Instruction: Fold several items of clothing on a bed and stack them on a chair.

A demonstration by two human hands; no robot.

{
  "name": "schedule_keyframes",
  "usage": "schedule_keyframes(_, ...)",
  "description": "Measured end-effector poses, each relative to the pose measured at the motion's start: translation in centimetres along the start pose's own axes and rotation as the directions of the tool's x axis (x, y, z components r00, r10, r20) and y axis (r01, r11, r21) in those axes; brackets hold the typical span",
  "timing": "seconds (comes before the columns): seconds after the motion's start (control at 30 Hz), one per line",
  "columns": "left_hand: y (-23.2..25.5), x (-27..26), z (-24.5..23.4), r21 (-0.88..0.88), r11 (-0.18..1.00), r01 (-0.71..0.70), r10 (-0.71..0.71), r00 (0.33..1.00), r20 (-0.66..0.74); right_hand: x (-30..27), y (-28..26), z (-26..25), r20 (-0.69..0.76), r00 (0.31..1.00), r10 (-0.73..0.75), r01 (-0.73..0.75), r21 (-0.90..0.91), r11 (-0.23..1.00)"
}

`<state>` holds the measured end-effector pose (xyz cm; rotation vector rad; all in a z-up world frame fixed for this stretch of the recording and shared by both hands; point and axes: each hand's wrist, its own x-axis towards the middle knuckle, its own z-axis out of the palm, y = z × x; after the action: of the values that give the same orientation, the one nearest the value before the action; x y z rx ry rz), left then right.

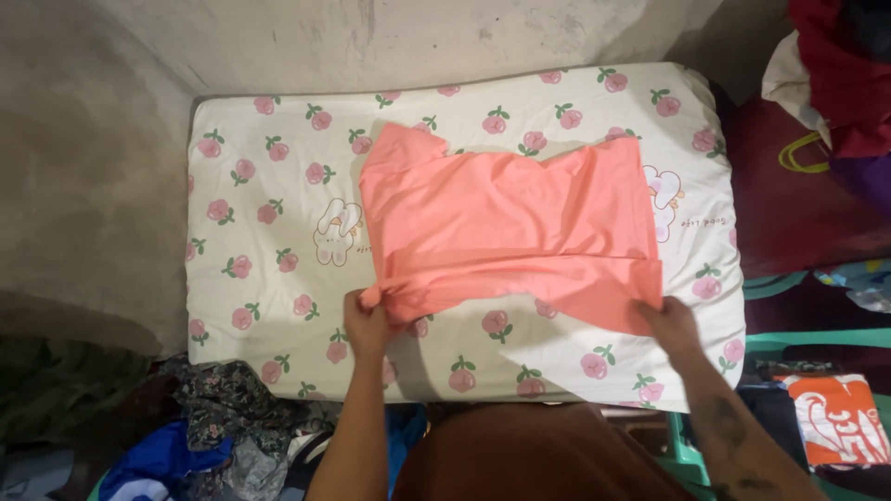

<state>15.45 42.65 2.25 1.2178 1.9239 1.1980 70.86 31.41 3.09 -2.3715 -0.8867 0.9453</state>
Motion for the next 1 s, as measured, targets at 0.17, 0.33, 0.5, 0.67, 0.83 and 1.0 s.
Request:
schedule_keyframes(0.17,-3.4,-3.1,-6.6,-0.212,0.975,-0.071,0.080,0.996,0.034,-6.2,-3.4,-6.0,0.074,0.993,0.096,-0.116,0.333,0.936)
schedule_keyframes(0.33,-10.3,-7.6,-12.6,-0.041,0.999,0.016,-0.002,0.953,0.301,-5.9,4.7,-5.9,0.265,0.939,0.220,-0.228,-0.002,0.974)
schedule_keyframes(0.5,-16.9,-8.8,-15.0,0.351,0.928,-0.123,-0.036,0.910,0.413,-7.2,9.3,-3.1,-0.186,0.971,-0.152,0.096,-0.280,0.955)
schedule_keyframes(0.67,-13.1,-3.3,-9.1,0.186,0.983,0.014,-0.045,0.985,0.166,-10.8,-0.4,-0.3,-0.025,1.000,-0.014,0.008,-0.240,0.971)
schedule_keyframes(0.83,-4.9,0.9,-2.7,0.259,0.966,-0.002,-0.083,0.946,0.314,-10.5,0.5,1.3,0.028,1.000,0.000,0.008,-0.280,0.960)
schedule_keyframes(1.0,-3.0,2.6,-1.0,-0.082,0.918,0.387,-0.251,0.730,0.635,-11.7,5.1,-0.8,0.005,0.996,0.088,-0.087,-0.121,0.989)
